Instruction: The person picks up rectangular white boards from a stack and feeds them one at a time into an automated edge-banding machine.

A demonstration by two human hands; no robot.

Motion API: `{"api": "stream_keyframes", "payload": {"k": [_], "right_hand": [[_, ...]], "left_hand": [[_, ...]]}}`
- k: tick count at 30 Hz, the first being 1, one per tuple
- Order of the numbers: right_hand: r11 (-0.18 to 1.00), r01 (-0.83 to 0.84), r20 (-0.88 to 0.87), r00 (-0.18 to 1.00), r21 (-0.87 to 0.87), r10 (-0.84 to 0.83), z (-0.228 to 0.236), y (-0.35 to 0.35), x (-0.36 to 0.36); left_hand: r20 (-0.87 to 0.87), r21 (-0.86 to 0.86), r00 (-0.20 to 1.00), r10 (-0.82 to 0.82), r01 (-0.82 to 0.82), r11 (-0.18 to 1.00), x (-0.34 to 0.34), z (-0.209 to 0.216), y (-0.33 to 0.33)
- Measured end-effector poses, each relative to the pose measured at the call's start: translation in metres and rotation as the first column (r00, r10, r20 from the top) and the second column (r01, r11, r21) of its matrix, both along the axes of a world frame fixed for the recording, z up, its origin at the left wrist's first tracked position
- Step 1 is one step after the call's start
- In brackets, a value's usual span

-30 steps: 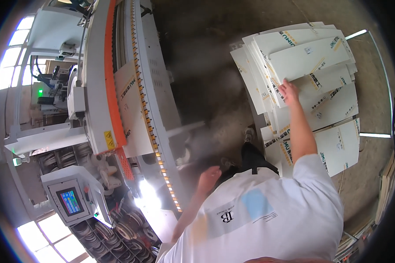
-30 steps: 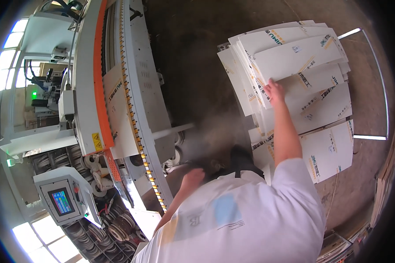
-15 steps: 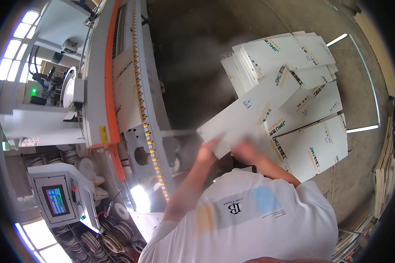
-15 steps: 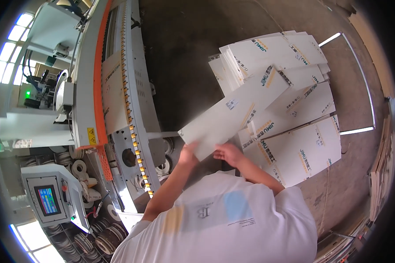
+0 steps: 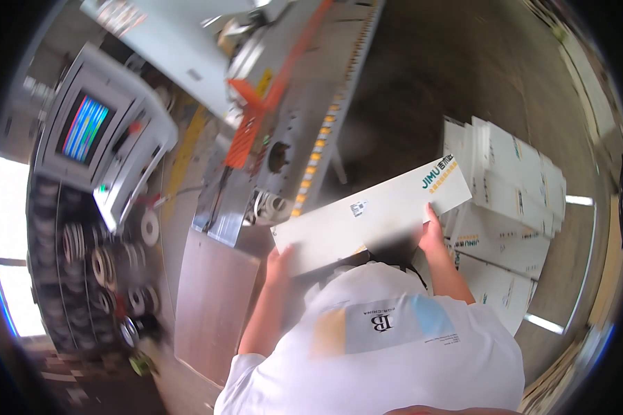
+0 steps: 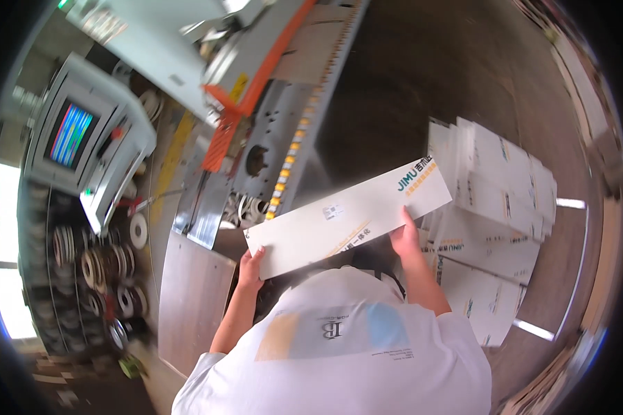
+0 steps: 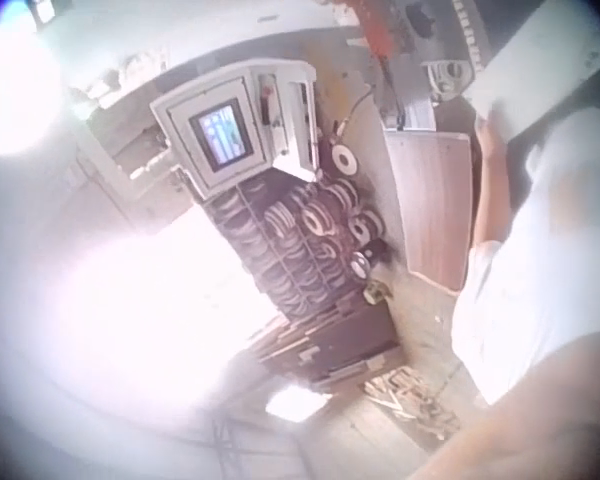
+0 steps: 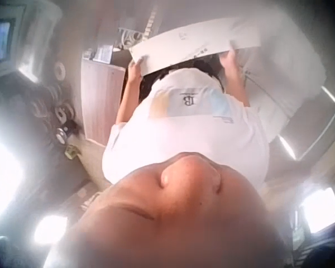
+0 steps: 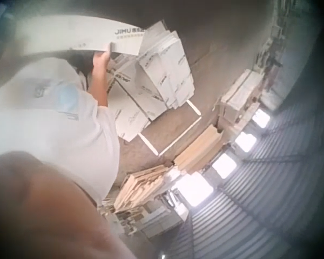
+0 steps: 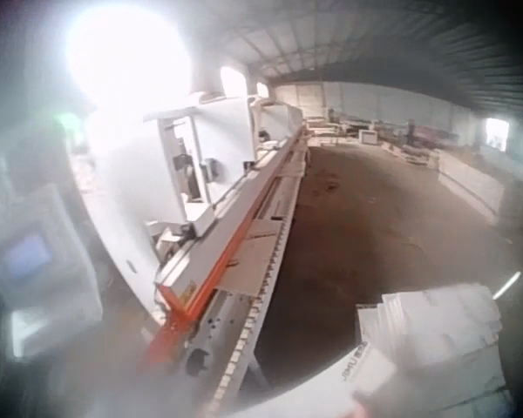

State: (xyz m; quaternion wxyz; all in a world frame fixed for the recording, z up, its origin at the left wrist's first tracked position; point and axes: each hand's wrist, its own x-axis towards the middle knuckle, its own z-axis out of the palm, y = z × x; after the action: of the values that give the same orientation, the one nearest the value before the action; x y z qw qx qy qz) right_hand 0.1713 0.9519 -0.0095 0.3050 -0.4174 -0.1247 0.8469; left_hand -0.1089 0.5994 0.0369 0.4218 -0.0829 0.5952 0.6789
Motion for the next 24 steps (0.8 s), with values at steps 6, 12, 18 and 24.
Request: {"api": "stream_keyframes", "payload": {"k": [6, 12, 18, 24], "right_hand": [[0.942, -0.335, 0.047, 0.941, 0.013, 0.334, 0.01, -0.04, -0.109], [0.72, -0.689, 0.252, 0.713, 0.082, 0.654, 0.025, -0.071, -0.23], [0.627, -0.763, 0.07, 0.642, 0.161, 0.763, 0.037, -0.105, -0.292], [0.476, -0.845, 0.113, 0.512, 0.246, 0.852, 0.045, -0.114, -0.245]], "left_hand": [[-0.37, -0.334, 0.909, 0.192, -0.324, 0.885, -0.005, -0.039, -0.111], [-0.483, -0.453, 0.823, 0.298, -0.526, 0.72, -0.006, -0.026, -0.173], [-0.688, -0.613, 0.725, 0.04, -0.61, 0.503, -0.025, -0.012, -0.198], [-0.822, -0.567, 0.434, -0.369, -0.565, 0.599, -0.032, -0.001, -0.13]]}}
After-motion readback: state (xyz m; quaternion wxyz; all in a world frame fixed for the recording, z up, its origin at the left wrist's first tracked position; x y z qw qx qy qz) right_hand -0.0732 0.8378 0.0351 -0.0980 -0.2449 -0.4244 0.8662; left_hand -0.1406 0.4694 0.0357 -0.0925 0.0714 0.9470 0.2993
